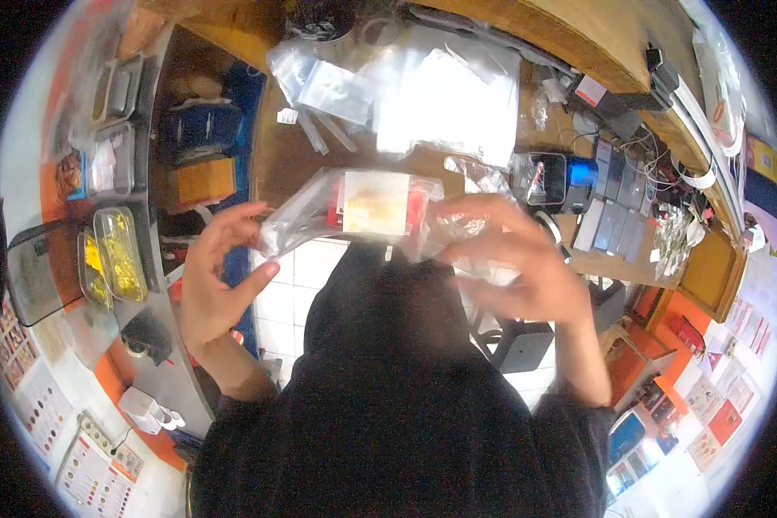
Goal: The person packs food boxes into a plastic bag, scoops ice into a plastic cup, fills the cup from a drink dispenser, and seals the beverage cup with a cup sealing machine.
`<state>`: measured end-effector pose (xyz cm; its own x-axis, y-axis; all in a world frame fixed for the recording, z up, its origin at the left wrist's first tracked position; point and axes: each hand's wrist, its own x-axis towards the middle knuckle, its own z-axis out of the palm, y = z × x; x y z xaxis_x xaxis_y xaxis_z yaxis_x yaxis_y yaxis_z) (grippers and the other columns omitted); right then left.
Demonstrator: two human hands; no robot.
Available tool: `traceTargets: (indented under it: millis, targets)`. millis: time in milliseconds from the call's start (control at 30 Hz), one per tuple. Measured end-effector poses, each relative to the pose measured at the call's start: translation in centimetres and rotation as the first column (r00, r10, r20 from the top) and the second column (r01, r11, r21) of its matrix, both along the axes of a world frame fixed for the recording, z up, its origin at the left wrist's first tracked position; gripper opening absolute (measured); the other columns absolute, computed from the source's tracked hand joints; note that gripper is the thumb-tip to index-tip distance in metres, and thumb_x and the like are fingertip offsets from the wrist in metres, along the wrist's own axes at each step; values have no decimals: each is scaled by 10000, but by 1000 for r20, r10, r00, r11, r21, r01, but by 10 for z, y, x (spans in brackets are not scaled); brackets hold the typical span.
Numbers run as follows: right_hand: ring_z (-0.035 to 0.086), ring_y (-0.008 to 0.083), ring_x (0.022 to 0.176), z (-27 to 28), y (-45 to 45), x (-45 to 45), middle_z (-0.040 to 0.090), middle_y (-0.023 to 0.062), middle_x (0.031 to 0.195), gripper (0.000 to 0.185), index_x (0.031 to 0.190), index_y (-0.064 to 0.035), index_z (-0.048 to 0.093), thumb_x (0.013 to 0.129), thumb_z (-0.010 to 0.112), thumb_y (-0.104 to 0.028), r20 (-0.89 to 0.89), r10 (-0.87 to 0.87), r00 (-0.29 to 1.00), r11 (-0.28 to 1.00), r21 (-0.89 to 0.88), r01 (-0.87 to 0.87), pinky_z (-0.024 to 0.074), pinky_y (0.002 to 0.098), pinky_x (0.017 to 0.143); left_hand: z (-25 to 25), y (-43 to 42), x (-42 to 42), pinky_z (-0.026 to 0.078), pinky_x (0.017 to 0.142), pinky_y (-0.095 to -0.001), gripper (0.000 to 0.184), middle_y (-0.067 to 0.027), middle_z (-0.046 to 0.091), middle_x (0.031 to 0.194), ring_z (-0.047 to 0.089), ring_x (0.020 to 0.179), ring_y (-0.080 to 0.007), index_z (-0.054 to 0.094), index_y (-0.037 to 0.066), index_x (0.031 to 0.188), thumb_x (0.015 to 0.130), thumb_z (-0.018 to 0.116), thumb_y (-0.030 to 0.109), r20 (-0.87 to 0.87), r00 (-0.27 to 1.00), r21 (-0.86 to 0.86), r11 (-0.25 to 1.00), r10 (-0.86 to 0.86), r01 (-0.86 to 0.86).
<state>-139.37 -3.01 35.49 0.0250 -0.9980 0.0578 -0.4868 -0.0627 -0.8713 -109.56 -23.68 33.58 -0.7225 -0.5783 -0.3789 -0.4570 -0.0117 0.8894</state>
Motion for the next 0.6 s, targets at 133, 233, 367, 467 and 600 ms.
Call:
traceTargets:
  millis: [133,233,367,467,600]
  targets:
    - [351,359,1476,-64,59,-36,447,174,1535,778,1443,-81,502,698,720,-37,-52,-235,970,898,370,238,281,477,1215,-45,-18,21,422,1083,-407,1176,-183,565,1327,558,1223,-303,341,69,1565,552,936,131,161,968,-203,953,-195,226]
    - [386,355,1451,-105,59,-23,437,190,1543,790,1486,-91,459,740,717,-63,-145,-109,983,879,448,164,317,434,1199,-98,-3,5,374,1145,-440,1446,-270,363,1535,440,1376,-393,25,116,1633,535,964,169,243,925,-378,850,-292,368]
    - [653,329,1149,-118,-24,-50,670,195,1257,427,1274,-34,636,852,684,-77,-179,-320,931,883,299,361,499,395,1005,-59,14,-36,410,1110,-420,1166,-250,435,1489,490,1339,-356,221,59,1598,671,920,159,-52,990,-421,902,-129,95]
    - [693,222,1001,-120,-131,-49,734,133,1082,229,1140,-3,694,942,656,-109,-126,-440,889,897,-20,441,534,369,863,-70,30,-50,389,1115,-389,878,-201,488,1493,512,1334,-285,287,12,1562,854,789,145,-113,990,-417,899,91,-130]
    - [653,424,1032,-147,-250,-43,660,279,1121,383,1233,-11,610,915,604,-224,-342,-334,878,937,-21,348,513,476,878,-69,41,-39,473,977,-305,549,-156,675,1216,647,1072,-204,432,-2,1483,965,608,41,-172,976,-347,918,137,-190]
